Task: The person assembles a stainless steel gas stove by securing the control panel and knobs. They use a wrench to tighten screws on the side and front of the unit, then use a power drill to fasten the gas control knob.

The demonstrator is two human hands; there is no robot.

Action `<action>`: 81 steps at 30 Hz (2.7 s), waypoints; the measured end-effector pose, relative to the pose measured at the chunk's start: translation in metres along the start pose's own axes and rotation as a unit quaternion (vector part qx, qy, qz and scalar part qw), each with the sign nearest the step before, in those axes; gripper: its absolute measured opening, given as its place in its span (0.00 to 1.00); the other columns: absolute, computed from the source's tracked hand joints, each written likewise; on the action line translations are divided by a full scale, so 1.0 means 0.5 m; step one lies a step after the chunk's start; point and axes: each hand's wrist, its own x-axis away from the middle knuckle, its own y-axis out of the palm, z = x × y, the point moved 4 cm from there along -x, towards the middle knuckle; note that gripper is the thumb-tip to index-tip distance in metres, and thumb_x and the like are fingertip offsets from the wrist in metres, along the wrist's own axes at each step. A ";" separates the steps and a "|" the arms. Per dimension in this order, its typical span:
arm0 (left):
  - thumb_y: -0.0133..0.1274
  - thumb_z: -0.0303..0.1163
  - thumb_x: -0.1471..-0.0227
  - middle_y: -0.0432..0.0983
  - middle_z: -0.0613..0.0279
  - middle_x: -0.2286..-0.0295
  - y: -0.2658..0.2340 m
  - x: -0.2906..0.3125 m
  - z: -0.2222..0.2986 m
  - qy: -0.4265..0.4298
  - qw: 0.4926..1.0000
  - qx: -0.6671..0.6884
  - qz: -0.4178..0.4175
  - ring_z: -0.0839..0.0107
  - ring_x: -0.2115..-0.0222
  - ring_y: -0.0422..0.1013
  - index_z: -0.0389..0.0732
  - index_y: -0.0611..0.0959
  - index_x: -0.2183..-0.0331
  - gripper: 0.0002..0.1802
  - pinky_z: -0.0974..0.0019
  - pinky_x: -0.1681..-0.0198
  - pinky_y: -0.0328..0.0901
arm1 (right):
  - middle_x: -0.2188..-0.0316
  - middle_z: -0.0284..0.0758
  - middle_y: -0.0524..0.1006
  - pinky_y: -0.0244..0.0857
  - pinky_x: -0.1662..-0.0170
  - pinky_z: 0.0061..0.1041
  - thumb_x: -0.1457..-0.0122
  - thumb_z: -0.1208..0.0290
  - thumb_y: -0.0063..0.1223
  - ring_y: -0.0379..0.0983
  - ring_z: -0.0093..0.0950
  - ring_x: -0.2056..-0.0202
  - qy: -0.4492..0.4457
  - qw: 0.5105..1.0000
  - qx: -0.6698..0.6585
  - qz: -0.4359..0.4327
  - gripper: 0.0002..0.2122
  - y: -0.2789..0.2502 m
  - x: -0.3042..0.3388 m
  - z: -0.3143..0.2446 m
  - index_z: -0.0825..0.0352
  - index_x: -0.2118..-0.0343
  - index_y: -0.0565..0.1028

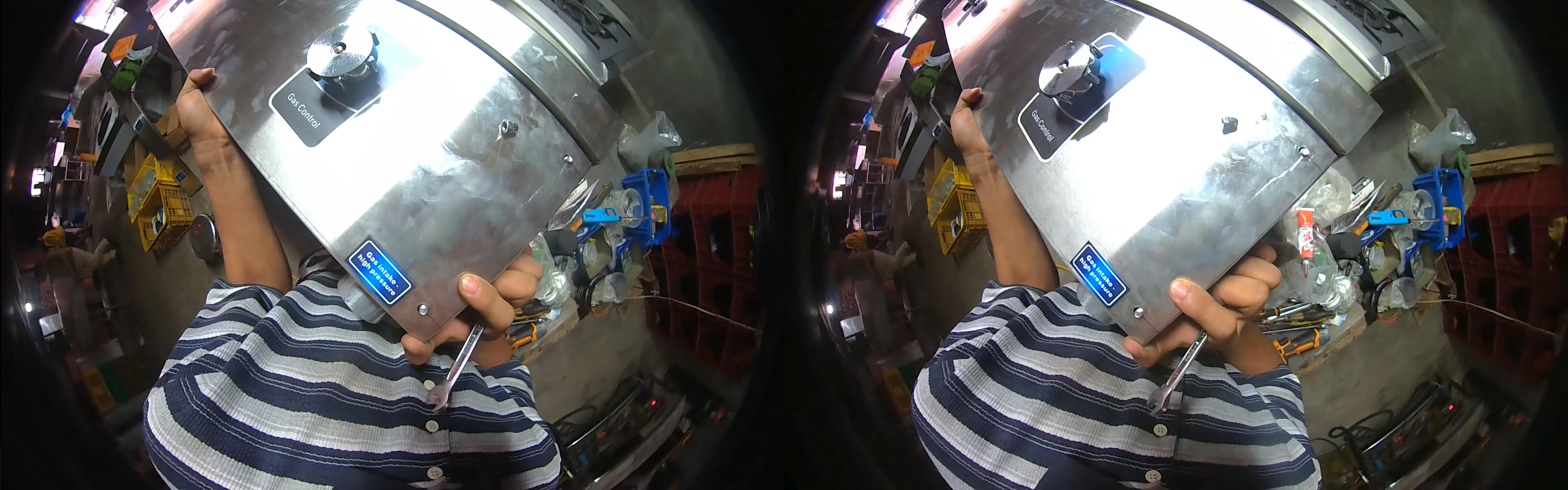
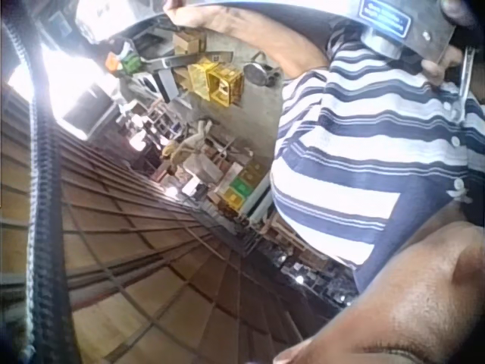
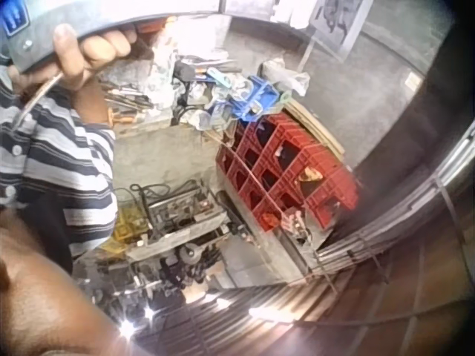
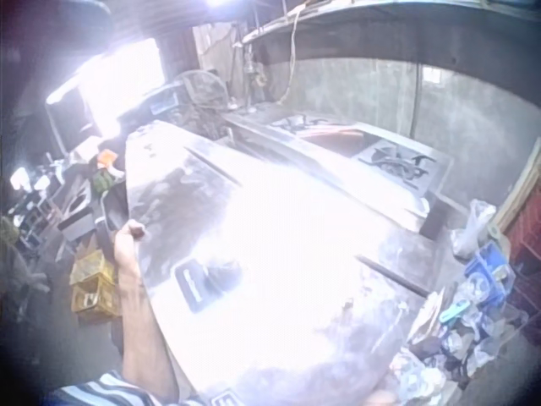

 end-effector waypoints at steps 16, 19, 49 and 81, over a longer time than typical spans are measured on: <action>0.40 0.34 0.40 0.59 0.70 0.78 0.184 0.284 -0.050 0.446 0.840 -0.259 0.170 0.79 0.78 0.58 0.30 0.75 0.48 0.23 0.71 0.75 0.58 | 0.66 0.33 0.62 0.65 0.49 0.48 0.44 0.24 0.47 0.62 0.36 0.61 -0.049 0.993 -0.026 0.100 0.42 -0.004 0.049 0.038 0.63 0.45 0.68; 0.38 0.29 0.42 0.66 0.66 0.77 0.306 0.333 -0.103 0.423 0.854 -0.299 0.048 0.79 0.78 0.61 0.27 0.77 0.47 0.25 0.72 0.74 0.59 | 0.74 0.32 0.62 0.62 0.56 0.37 0.35 0.30 0.34 0.59 0.30 0.69 0.014 0.974 -0.109 0.199 0.46 -0.031 0.076 0.049 0.82 0.41 0.65; 0.41 0.36 0.27 0.76 0.35 0.47 0.549 0.408 -0.284 0.122 0.894 -0.243 -0.355 0.53 0.51 0.80 0.32 0.43 0.29 0.38 0.58 0.45 0.69 | 0.73 0.40 0.79 0.62 0.72 0.24 0.42 0.84 0.64 0.73 0.31 0.74 -0.079 0.994 0.044 -0.054 0.14 -0.051 -0.147 -0.137 0.72 0.53 0.80; 0.72 0.23 0.60 0.80 0.66 0.72 0.529 0.371 -0.236 0.293 0.570 -0.603 -0.475 0.69 0.68 0.74 0.42 0.92 0.63 0.16 0.66 0.63 0.67 | 0.80 0.21 0.60 0.50 0.65 0.12 0.36 0.71 0.60 0.53 0.11 0.75 0.333 0.924 -0.139 0.125 0.27 -0.178 0.010 -0.065 0.75 0.39 0.64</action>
